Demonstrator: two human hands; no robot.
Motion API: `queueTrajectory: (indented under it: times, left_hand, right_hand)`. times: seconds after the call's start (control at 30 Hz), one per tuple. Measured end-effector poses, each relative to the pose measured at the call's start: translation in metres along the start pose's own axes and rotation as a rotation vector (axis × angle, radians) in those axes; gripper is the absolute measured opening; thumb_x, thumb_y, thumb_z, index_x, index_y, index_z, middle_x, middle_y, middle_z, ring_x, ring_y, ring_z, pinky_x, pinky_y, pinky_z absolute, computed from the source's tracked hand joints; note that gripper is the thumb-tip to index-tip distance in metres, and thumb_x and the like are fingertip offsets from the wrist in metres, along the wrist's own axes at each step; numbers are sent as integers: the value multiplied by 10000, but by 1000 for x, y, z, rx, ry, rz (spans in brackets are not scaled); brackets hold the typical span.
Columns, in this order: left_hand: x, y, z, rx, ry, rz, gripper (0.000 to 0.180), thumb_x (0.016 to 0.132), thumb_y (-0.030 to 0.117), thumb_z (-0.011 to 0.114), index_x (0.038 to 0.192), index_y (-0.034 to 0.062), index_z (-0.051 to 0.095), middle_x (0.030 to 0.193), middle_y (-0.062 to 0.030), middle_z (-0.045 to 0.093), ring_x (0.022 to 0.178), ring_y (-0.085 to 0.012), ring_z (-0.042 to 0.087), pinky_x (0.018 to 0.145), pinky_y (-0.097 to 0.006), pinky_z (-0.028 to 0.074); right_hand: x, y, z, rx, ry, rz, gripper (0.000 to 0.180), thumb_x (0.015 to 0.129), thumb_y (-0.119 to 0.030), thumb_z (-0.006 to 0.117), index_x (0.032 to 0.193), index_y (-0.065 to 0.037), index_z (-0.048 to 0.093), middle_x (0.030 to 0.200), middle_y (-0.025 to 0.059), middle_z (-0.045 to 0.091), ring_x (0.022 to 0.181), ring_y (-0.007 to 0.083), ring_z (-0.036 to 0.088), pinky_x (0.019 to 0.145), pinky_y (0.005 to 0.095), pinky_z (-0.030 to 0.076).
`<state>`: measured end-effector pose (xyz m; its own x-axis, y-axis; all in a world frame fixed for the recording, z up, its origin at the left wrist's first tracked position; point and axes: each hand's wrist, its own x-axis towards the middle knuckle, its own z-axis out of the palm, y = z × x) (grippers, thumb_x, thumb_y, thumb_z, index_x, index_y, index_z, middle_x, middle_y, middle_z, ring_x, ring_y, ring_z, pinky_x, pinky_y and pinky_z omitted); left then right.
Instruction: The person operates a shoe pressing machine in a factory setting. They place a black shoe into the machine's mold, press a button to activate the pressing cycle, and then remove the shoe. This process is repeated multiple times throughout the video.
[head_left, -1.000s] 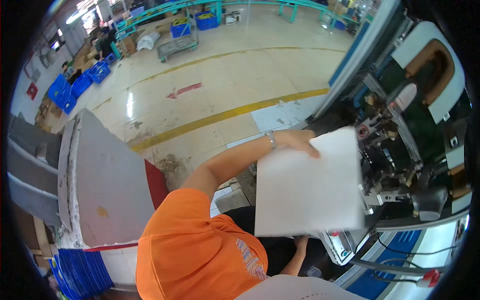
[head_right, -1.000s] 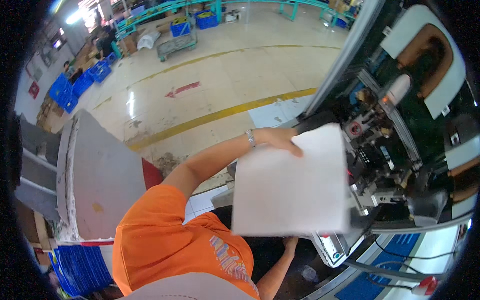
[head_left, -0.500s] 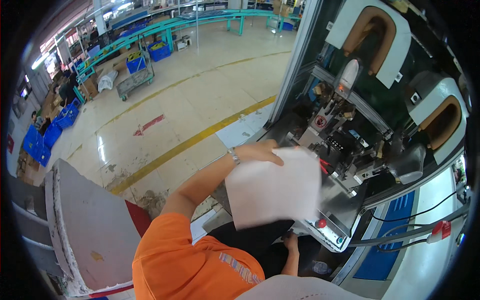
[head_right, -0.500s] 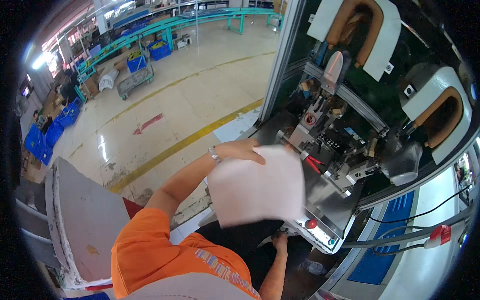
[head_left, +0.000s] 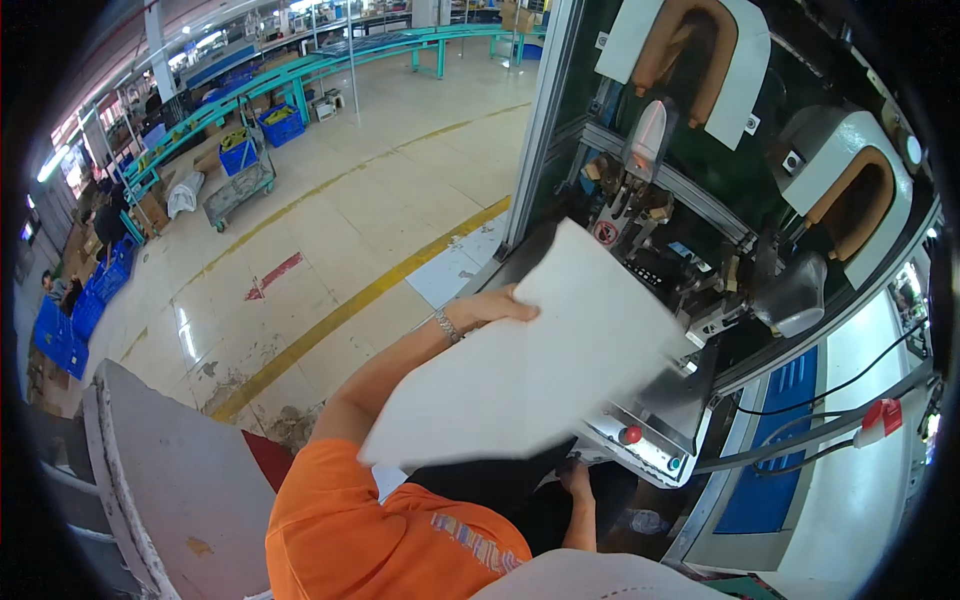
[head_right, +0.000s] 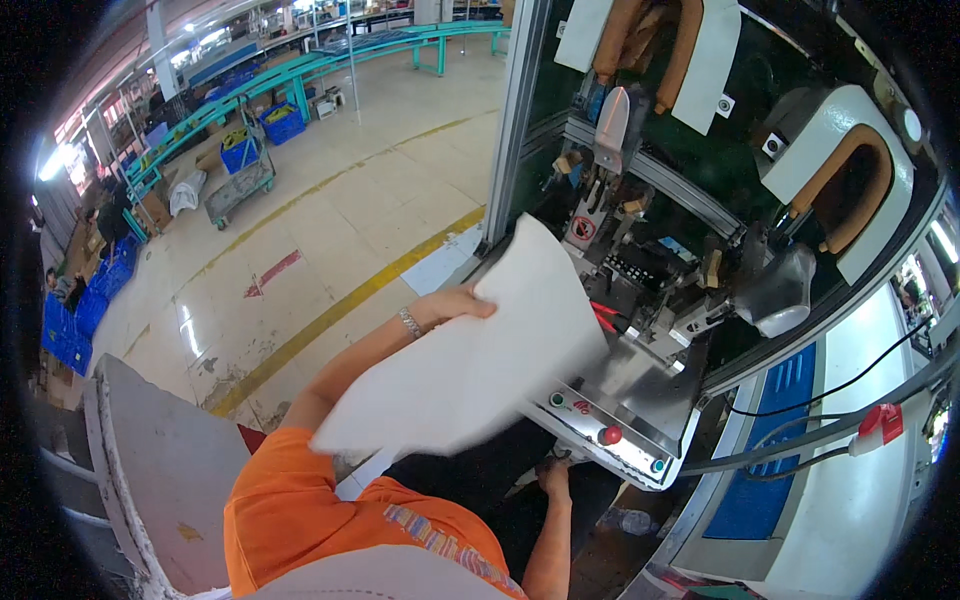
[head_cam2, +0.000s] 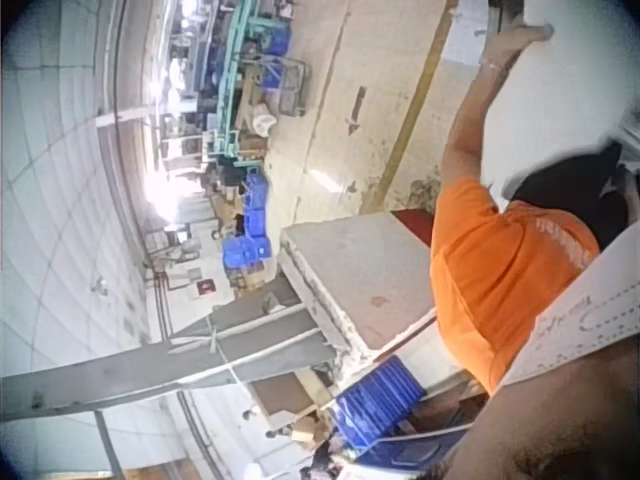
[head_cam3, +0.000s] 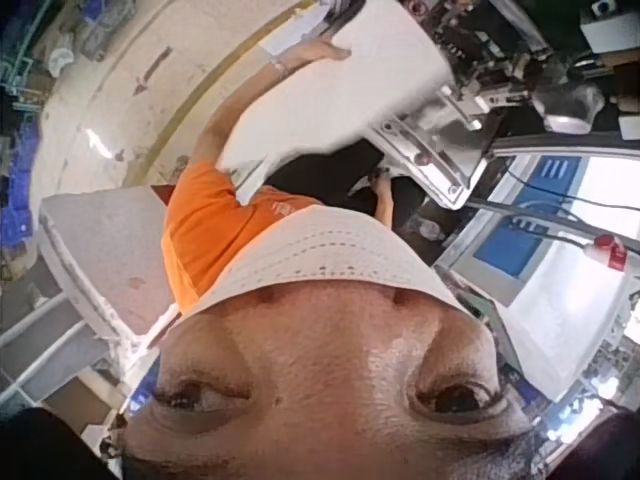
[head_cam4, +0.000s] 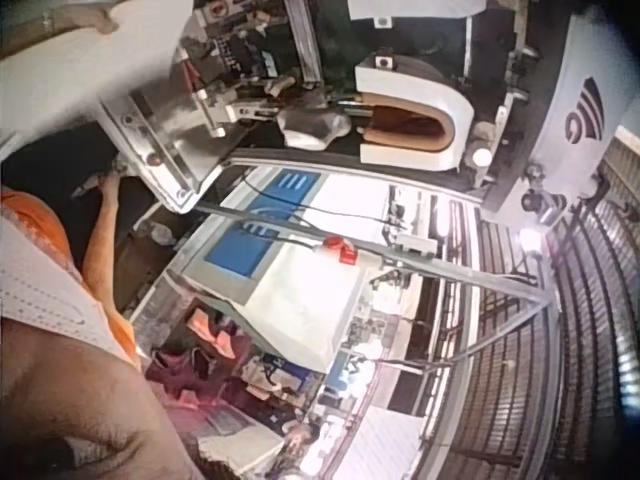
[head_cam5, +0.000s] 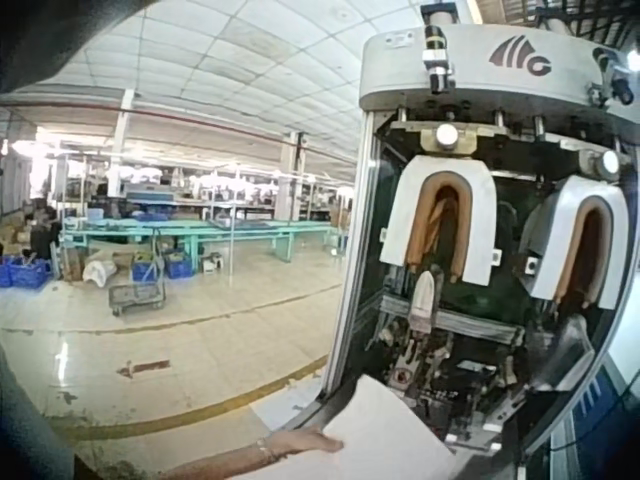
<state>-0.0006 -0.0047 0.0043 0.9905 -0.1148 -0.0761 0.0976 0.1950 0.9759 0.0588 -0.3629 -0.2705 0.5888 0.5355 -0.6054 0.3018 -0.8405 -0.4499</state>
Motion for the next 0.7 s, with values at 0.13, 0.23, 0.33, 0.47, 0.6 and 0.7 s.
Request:
queueTrajectory:
  times: [0.13, 0.23, 0.33, 0.47, 0.6, 0.7]
  left_hand:
    - [40, -18, -9, 782, -45, -96, 536, 694, 308, 686, 1072, -36, 524, 1016, -147, 566, 936, -182, 533, 791, -281, 434]
    - [22, -23, -24, 652, 147, -118, 549, 693, 293, 677, 1070, -69, 508, 1012, -168, 566, 922, -210, 552, 768, -297, 451]
    - [9, 3, 0, -238, 98, -21, 575, 691, 262, 697, 1121, -44, 469, 1006, -129, 572, 848, -176, 573, 721, -292, 475]
    - [20, -27, -30, 645, -11, 13, 586, 725, 314, 662, 1138, -43, 450, 978, -121, 579, 805, -172, 576, 717, -277, 461]
    - [27, -4, -17, 679, 163, -175, 625, 727, 333, 655, 1168, -46, 424, 989, -125, 577, 852, -168, 558, 720, -266, 455]
    - [3, 10, -2, -136, 44, -2, 628, 723, 335, 655, 1175, -35, 423, 1004, -136, 569, 889, -170, 547, 736, -265, 452]
  right_hand:
    - [29, 67, 49, 700, 471, -244, 163, 702, -98, 547, 836, -20, 599, 899, 218, 583, 866, 341, 558, 763, 374, 440]
    - [5, 31, 23, 68, 297, -179, 161, 728, -156, 513, 759, -36, 615, 801, 176, 607, 781, 300, 590, 711, 360, 458]
    - [5, 29, 24, -14, 359, -168, 165, 695, -122, 609, 818, -13, 625, 867, 212, 597, 863, 349, 560, 782, 394, 428]
    - [-6, 0, 15, 110, 381, -147, 124, 709, -117, 563, 787, -44, 625, 829, 190, 601, 829, 320, 577, 733, 375, 449]
    - [-10, 19, 15, 127, 356, -120, 157, 694, -128, 598, 781, 3, 603, 812, 210, 592, 798, 367, 565, 701, 417, 450]
    - [-12, 10, 13, 138, 315, -162, 223, 691, -140, 602, 868, -3, 598, 854, 220, 588, 825, 371, 560, 709, 422, 444]
